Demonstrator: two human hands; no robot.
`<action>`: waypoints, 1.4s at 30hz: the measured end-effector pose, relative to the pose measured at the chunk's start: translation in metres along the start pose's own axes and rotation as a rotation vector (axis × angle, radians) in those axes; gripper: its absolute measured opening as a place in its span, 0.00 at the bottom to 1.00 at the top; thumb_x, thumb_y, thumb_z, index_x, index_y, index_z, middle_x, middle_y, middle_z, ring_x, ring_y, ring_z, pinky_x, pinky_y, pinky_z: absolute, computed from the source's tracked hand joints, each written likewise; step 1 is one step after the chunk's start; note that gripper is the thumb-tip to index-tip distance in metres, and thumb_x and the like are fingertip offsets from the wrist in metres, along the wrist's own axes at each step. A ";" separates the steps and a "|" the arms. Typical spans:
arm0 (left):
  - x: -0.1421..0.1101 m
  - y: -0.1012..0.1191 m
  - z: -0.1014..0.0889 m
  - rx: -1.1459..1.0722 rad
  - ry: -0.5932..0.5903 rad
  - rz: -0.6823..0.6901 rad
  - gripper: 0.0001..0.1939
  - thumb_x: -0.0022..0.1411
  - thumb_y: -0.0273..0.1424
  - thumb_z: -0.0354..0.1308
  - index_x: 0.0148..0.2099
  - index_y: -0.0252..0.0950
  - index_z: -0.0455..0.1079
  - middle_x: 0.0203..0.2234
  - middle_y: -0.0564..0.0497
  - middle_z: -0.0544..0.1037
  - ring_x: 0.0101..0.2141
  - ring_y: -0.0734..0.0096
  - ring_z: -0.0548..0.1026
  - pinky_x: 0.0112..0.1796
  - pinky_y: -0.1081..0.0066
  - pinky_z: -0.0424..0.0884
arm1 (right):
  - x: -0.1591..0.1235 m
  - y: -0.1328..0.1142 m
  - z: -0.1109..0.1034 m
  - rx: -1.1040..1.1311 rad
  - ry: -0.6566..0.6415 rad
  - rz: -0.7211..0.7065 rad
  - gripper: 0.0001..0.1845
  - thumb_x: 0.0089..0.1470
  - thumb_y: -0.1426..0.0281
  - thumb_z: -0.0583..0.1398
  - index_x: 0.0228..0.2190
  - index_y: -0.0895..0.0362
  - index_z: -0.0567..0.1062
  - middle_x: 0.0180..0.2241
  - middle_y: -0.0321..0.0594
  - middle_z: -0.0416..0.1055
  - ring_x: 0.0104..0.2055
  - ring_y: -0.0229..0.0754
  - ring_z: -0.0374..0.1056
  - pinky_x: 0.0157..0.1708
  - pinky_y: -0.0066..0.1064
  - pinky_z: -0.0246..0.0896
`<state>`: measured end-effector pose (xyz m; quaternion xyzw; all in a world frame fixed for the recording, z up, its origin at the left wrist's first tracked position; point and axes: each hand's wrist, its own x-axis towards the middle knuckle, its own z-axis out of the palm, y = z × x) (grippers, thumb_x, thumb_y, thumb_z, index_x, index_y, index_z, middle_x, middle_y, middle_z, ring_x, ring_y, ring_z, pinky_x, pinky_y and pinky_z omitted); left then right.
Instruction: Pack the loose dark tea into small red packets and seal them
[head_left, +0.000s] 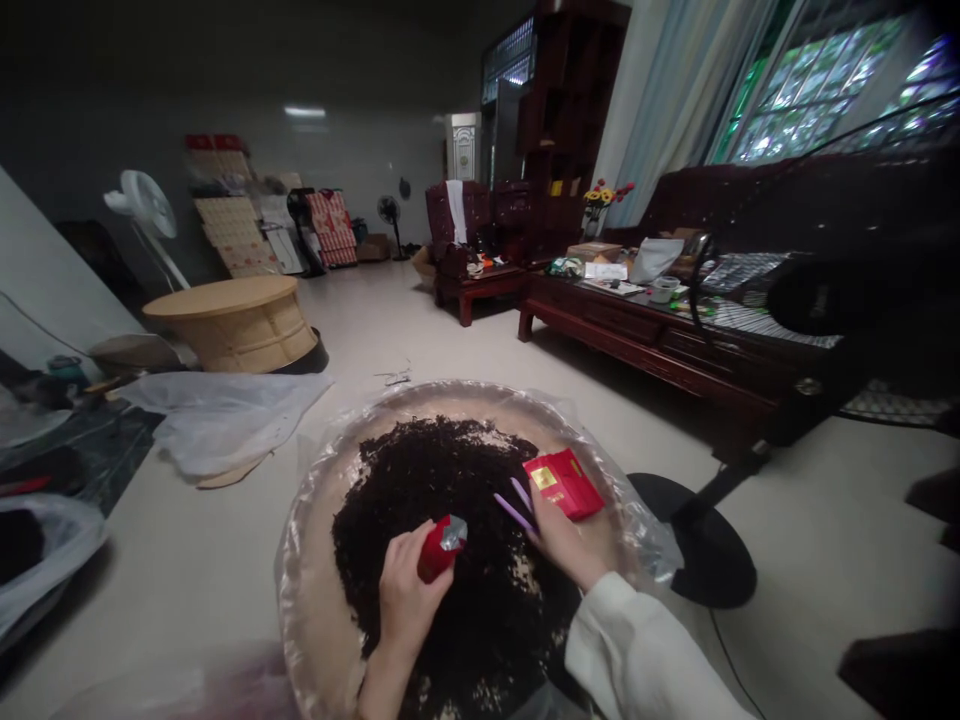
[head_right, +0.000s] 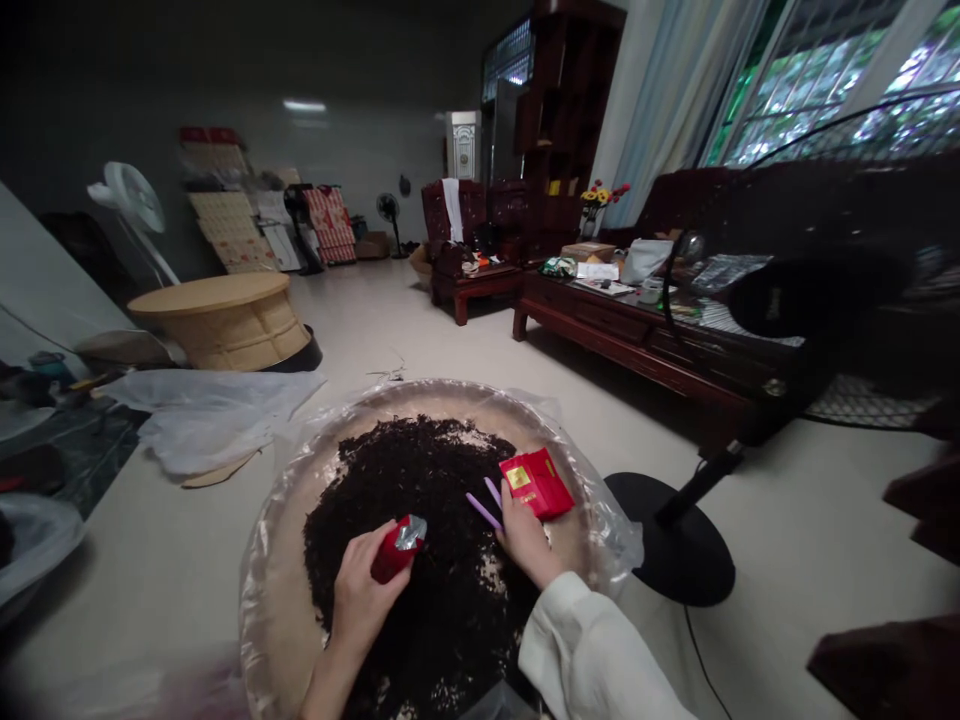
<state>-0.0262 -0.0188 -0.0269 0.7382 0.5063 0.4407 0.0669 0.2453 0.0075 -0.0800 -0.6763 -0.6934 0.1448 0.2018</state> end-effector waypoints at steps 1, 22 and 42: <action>0.000 0.000 0.000 -0.007 0.003 -0.014 0.20 0.53 0.28 0.60 0.50 0.37 0.70 0.41 0.46 0.79 0.41 0.59 0.75 0.43 0.58 0.74 | 0.001 0.004 0.004 0.006 0.005 0.003 0.44 0.43 0.76 0.59 0.62 0.58 0.52 0.52 0.55 0.67 0.51 0.55 0.67 0.49 0.43 0.61; -0.003 -0.011 0.002 -0.073 0.031 -0.204 0.21 0.52 0.41 0.62 0.47 0.38 0.75 0.36 0.46 0.77 0.36 0.62 0.76 0.38 0.63 0.76 | 0.038 -0.026 0.020 -0.169 -0.161 -0.040 0.49 0.36 0.90 0.53 0.62 0.61 0.56 0.61 0.62 0.52 0.60 0.58 0.56 0.57 0.46 0.53; -0.004 -0.014 -0.006 -0.056 0.030 -0.232 0.20 0.53 0.40 0.62 0.47 0.38 0.74 0.35 0.47 0.78 0.36 0.62 0.77 0.39 0.64 0.76 | 0.083 -0.069 0.030 0.416 0.068 -0.272 0.38 0.42 0.85 0.51 0.55 0.54 0.66 0.56 0.45 0.62 0.58 0.43 0.60 0.61 0.40 0.52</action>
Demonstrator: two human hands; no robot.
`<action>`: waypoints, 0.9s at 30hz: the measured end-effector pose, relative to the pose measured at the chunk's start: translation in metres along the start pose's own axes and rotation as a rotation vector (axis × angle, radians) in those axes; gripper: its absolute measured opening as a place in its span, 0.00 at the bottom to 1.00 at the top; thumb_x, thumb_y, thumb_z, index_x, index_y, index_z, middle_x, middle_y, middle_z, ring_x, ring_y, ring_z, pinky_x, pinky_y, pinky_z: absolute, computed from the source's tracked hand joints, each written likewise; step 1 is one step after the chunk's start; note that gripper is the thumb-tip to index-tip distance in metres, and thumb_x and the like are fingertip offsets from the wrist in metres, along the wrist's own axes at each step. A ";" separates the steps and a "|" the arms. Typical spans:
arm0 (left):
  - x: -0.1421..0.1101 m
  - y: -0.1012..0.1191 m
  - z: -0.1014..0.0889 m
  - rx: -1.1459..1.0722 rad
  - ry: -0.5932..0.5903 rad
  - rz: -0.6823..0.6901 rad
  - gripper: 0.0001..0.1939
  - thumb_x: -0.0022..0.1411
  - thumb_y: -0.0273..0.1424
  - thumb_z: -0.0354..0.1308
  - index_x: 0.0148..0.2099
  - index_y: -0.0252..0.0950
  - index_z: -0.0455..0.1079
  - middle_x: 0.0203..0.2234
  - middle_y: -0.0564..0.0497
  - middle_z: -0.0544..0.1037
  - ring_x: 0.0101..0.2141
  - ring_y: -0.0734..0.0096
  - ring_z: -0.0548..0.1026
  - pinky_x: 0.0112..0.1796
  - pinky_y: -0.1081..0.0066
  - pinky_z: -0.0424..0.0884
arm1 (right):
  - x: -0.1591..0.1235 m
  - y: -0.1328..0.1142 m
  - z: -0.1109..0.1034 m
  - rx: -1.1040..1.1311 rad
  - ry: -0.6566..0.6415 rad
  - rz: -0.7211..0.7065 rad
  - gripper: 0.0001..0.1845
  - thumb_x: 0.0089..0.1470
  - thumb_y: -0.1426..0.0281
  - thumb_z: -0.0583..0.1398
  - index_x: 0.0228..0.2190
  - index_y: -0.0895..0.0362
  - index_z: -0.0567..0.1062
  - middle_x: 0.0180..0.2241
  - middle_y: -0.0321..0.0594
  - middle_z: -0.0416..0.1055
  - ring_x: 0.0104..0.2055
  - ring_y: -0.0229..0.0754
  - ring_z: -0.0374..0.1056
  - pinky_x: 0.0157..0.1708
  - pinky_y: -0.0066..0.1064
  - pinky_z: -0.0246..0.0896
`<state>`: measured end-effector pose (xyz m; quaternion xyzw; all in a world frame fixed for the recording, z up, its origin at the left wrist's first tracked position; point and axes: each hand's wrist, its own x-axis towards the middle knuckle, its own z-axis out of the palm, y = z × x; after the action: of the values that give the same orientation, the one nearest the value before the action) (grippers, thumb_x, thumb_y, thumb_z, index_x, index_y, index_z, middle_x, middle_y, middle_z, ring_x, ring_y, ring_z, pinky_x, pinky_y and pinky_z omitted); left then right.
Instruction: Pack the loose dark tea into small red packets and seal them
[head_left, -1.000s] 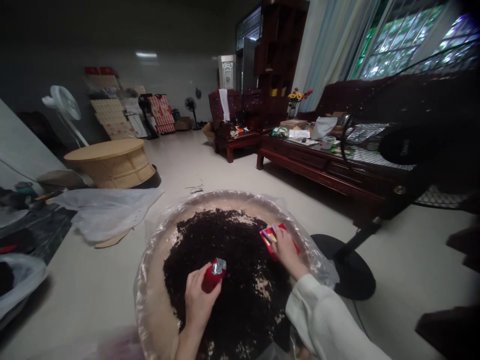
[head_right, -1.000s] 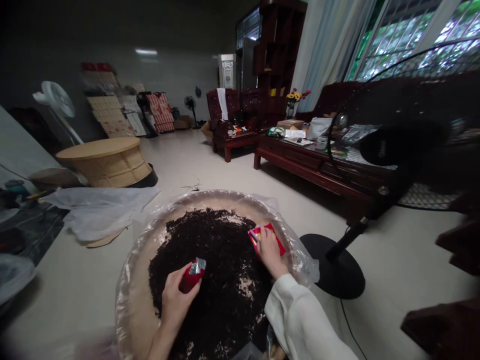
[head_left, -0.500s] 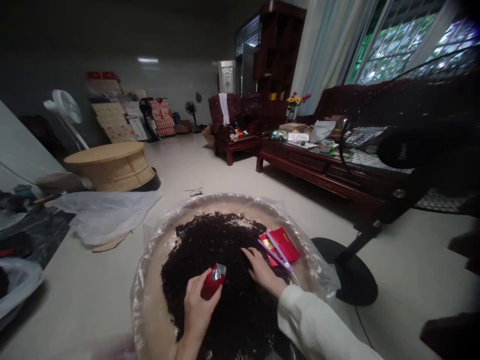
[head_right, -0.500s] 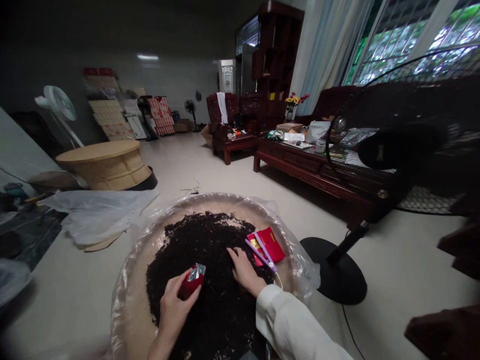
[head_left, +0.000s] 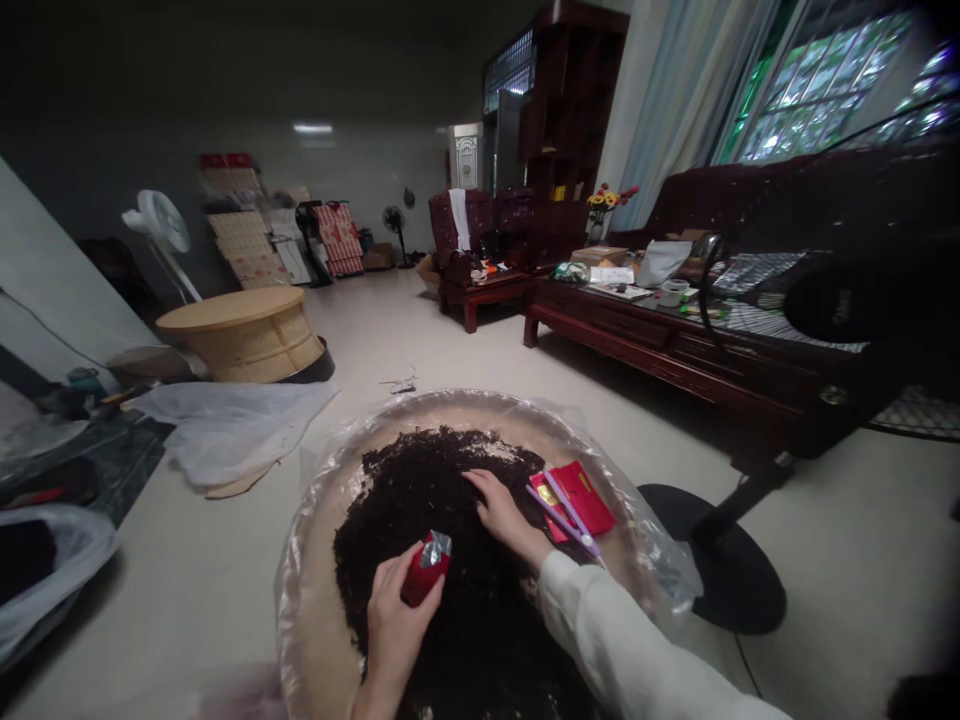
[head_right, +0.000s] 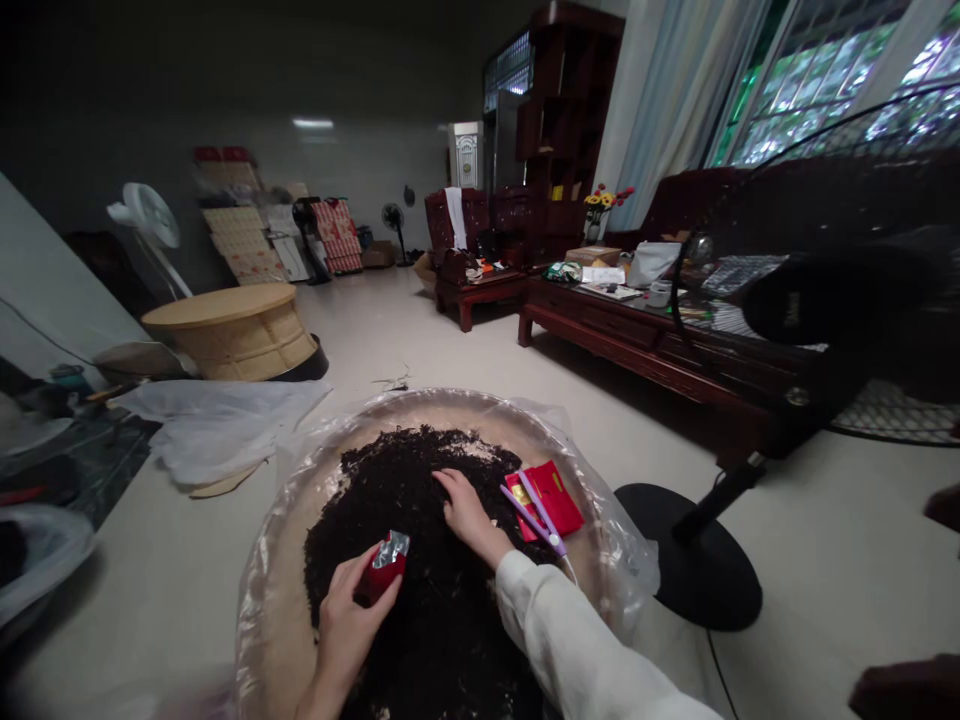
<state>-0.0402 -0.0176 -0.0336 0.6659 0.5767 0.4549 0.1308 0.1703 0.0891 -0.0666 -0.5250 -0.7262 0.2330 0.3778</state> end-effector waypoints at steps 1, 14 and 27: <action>0.000 0.000 -0.001 0.001 0.006 0.002 0.20 0.53 0.40 0.62 0.47 0.38 0.74 0.35 0.47 0.78 0.36 0.62 0.77 0.39 0.63 0.76 | 0.006 -0.002 -0.001 0.022 0.002 -0.034 0.37 0.43 0.84 0.52 0.56 0.54 0.66 0.58 0.45 0.61 0.60 0.42 0.58 0.61 0.40 0.51; -0.002 0.001 -0.003 -0.027 0.040 0.001 0.20 0.53 0.40 0.61 0.47 0.37 0.75 0.35 0.46 0.78 0.35 0.62 0.77 0.38 0.64 0.77 | 0.032 0.021 0.038 0.075 0.146 0.190 0.28 0.62 0.56 0.45 0.55 0.58 0.68 0.57 0.50 0.64 0.61 0.51 0.56 0.62 0.51 0.44; -0.001 0.004 -0.005 -0.039 0.042 -0.007 0.20 0.52 0.39 0.62 0.47 0.37 0.74 0.36 0.46 0.78 0.36 0.61 0.77 0.39 0.63 0.76 | 0.030 -0.042 0.028 -0.114 0.039 -0.016 0.26 0.52 0.55 0.62 0.51 0.50 0.71 0.55 0.47 0.65 0.56 0.52 0.58 0.54 0.46 0.56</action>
<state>-0.0418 -0.0217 -0.0286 0.6516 0.5727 0.4792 0.1332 0.1185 0.1046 -0.0437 -0.5444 -0.7350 0.1778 0.3631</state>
